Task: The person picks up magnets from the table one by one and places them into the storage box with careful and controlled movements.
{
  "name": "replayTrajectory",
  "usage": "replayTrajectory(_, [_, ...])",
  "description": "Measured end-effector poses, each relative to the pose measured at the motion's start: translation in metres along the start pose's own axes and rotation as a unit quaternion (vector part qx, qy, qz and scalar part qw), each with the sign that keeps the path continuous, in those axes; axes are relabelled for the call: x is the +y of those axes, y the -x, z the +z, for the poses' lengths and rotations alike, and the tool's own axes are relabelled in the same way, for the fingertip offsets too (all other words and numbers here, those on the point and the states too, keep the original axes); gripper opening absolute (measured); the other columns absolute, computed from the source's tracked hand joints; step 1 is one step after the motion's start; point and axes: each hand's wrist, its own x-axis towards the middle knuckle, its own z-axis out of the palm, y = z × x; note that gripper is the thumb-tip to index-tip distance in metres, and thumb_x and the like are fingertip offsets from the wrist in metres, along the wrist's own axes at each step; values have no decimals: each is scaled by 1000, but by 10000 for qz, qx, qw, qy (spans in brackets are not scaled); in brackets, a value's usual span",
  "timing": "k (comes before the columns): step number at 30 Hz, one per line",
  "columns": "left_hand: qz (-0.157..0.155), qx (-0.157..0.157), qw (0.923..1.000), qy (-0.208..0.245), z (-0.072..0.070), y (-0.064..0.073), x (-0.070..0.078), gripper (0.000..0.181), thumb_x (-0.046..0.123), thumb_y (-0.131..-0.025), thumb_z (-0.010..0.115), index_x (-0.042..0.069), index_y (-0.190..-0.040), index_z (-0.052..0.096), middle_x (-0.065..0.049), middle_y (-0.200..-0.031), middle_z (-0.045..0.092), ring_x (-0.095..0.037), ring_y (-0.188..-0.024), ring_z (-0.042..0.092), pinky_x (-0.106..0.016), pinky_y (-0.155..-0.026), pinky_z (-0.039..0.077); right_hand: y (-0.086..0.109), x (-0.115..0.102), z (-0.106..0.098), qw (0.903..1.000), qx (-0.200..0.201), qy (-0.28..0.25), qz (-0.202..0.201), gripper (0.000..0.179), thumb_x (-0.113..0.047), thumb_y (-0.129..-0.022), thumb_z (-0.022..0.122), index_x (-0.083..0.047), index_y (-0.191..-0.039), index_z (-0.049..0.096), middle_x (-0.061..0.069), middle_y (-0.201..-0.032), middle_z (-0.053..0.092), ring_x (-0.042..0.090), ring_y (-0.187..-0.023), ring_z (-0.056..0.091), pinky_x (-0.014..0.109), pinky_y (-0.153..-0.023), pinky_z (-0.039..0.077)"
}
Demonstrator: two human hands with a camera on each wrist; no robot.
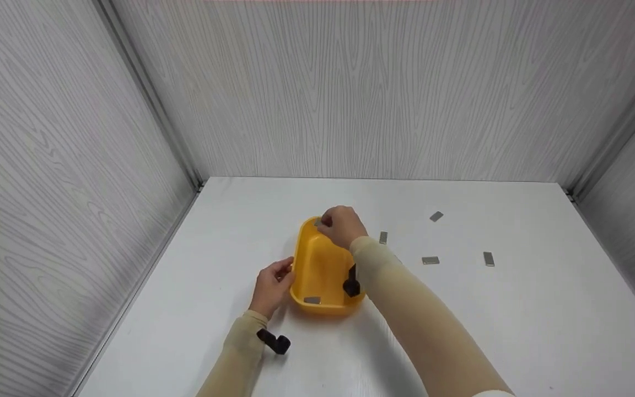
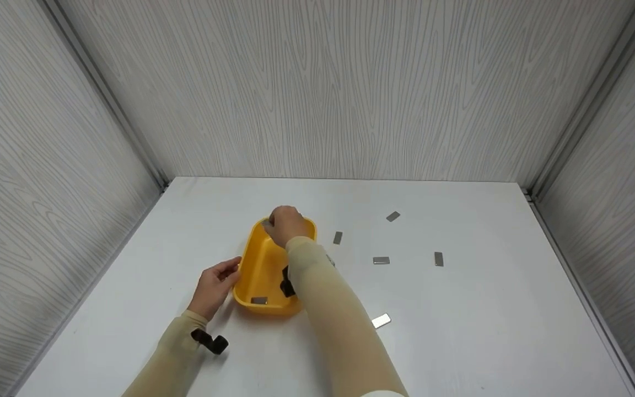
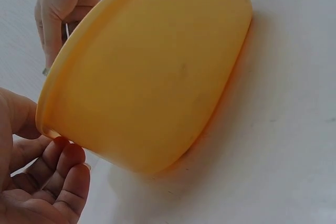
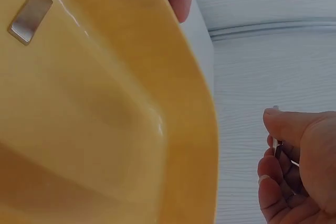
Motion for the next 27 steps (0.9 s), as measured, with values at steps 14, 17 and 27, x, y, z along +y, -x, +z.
replayTrajectory(14, [200,7,9998,53,-3,3,-2,36,8,-93,60,8,-129,60,-6,-106,61,-19,-95,55,-30,-85,48,-3,28,34,9975,-238,629,233,22,-24,-89,67,-12,-71,67,-1,-63,59,13,-56,51,26,-54,44])
replayTrajectory(17, [236,4,9997,75,-3,2,-2,36,7,-93,60,7,-129,60,-7,-106,61,-20,-95,54,-30,-85,48,-3,31,38,9968,-384,628,325,19,-21,-88,69,-9,-74,71,1,-65,62,15,-58,55,28,-56,47])
replayTrajectory(27, [346,-21,9994,40,-2,1,-2,37,9,-93,60,8,-130,60,-6,-104,60,-21,-94,54,-31,-84,48,-4,36,42,9907,-735,958,633,14,-15,-83,76,-5,-91,72,5,-79,66,19,-70,61,34,-67,54])
